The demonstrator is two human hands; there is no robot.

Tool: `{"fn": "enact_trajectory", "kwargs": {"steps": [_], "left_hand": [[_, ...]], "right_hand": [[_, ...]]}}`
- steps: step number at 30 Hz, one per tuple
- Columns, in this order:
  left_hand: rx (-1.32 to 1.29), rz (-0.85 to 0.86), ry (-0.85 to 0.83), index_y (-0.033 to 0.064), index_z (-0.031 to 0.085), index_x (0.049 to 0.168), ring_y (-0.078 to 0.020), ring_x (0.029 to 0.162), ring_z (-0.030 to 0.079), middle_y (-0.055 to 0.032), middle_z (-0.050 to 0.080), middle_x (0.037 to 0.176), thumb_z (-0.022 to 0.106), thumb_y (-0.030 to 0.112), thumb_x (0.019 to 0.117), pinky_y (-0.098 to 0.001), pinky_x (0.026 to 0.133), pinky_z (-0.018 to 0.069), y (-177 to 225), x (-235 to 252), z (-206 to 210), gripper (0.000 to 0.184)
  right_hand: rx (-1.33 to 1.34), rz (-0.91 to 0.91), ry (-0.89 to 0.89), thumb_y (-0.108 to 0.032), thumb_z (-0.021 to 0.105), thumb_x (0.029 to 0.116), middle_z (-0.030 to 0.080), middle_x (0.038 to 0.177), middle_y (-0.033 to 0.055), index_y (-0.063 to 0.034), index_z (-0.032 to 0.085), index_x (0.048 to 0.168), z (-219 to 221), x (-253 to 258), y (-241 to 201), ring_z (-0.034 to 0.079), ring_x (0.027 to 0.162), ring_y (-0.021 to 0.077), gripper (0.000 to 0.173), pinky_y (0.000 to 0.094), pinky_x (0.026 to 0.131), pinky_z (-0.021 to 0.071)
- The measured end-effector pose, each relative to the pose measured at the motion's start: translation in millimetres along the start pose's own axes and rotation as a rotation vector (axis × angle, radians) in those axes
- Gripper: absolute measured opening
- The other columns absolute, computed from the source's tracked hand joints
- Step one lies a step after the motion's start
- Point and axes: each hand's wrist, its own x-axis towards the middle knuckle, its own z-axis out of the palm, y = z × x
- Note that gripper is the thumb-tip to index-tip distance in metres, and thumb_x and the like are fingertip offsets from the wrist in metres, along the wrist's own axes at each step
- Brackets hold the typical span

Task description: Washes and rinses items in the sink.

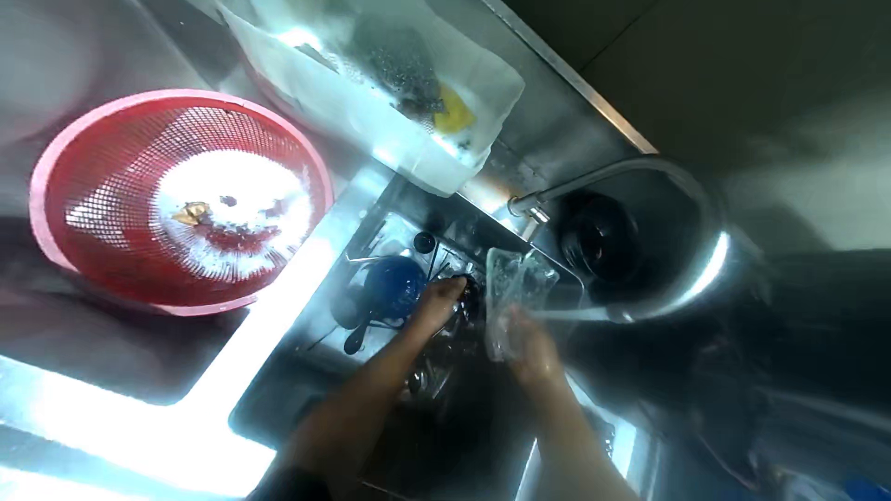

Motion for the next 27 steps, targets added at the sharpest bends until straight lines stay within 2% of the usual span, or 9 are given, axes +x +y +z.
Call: {"fn": "enact_trajectory", "kwargs": {"steps": [3,6,11,14,16,18,21,25,27], "left_hand": [[0.635,-0.07,0.099,0.0059,0.05,0.15,-0.0432,0.151,0.03,-0.022,0.036,0.162,0.073,0.045,0.0915,-0.0656,0.118,0.0295,-83,14,-29,0.074],[0.942,-0.135,0.033,0.011,0.027,0.163,-0.0398,0.158,0.01,-0.0221,0.01,0.171,0.081,0.052,0.0804,-0.0615,0.124,0.0168,-132,21,-46,0.107],[1.07,-0.193,-0.028,-0.0036,0.019,0.161,-0.0561,0.151,0.021,-0.04,0.013,0.163,0.067,0.016,0.0953,-0.0641,0.119,0.0302,-138,36,-13,0.084],[0.944,-0.227,-0.283,-0.0007,0.014,0.163,-0.055,0.143,0.038,-0.0372,0.022,0.162,0.064,0.019,0.0991,-0.0622,0.108,0.0449,-76,19,12,0.084],[0.838,-0.184,-0.319,-0.0005,0.036,0.156,-0.0485,0.126,0.058,-0.0316,0.05,0.145,0.061,0.024,0.1008,-0.0609,0.1,0.0507,-38,7,30,0.066],[0.616,-0.18,-0.165,-0.0029,0.062,0.131,-0.0464,0.115,0.064,-0.0291,0.065,0.124,0.063,0.025,0.1008,-0.0638,0.098,0.0506,-10,-9,47,0.041],[0.43,-0.141,0.023,-0.0067,0.06,0.131,-0.0488,0.119,0.061,-0.0325,0.064,0.125,0.065,0.023,0.1015,-0.0662,0.102,0.0469,28,-24,69,0.042],[-0.268,-0.252,0.044,-0.0023,0.055,0.128,-0.0219,0.09,0.06,-0.0148,0.062,0.108,0.05,0.017,0.1055,-0.0427,0.078,0.0539,70,-46,85,0.03],[-0.562,-0.291,-0.007,0.0067,0.051,0.131,-0.0172,0.09,0.063,-0.008,0.063,0.107,0.044,0.023,0.1089,-0.0397,0.076,0.0567,85,-57,85,0.028]], "right_hand": [[0.052,-0.024,-0.195,-0.022,0.044,0.107,0.072,0.098,0.0106,-0.0074,0.059,0.124,9,16,-20,0.071,0.079,0.0192,0.027,0.0342,0.064,0.0605],[0.026,-0.092,-0.29,-0.014,0.051,0.0991,0.072,0.101,0.0082,-0.0101,0.06,0.124,8,35,-30,0.071,0.085,0.019,0.027,0.038,0.071,0.0622],[-0.104,-0.179,-0.128,-0.022,0.053,0.1041,0.068,0.09,0.0021,-0.0153,0.06,0.12,14,32,-34,0.066,0.071,0.0126,0.019,0.0326,0.061,0.0588],[-0.311,-0.243,-0.043,-0.015,0.055,0.1053,0.07,0.102,0.011,-0.0086,0.053,0.132,7,20,-29,0.07,0.079,0.0211,0.027,0.0381,0.067,0.0612],[-0.545,-0.281,0.054,-0.011,0.057,0.1035,0.069,0.106,0.0125,-0.0046,0.051,0.135,7,5,-23,0.07,0.086,0.0208,0.033,0.0384,0.074,0.0611],[-0.846,-0.282,0.148,-0.011,0.065,0.098,0.069,0.112,0.0164,-0.0025,0.051,0.139,7,-18,-22,0.069,0.096,0.0262,0.044,0.0456,0.084,0.0589],[-1.193,-0.195,0.235,-0.024,0.076,0.0883,0.073,0.106,0.0173,-0.012,0.061,0.134,-2,-45,-21,0.071,0.095,0.0372,0.05,0.0606,0.081,0.0574],[-1.199,-0.65,0.337,-0.019,0.069,0.0907,0.074,0.108,0.0077,-0.015,0.068,0.126,-46,-75,7,0.071,0.095,0.0281,0.036,0.0541,0.081,0.0586],[-1.112,-0.907,0.418,-0.014,0.065,0.09,0.074,0.113,0.0042,-0.0144,0.072,0.119,-78,-98,14,0.071,0.101,0.024,0.03,0.0503,0.084,0.0578]]}}
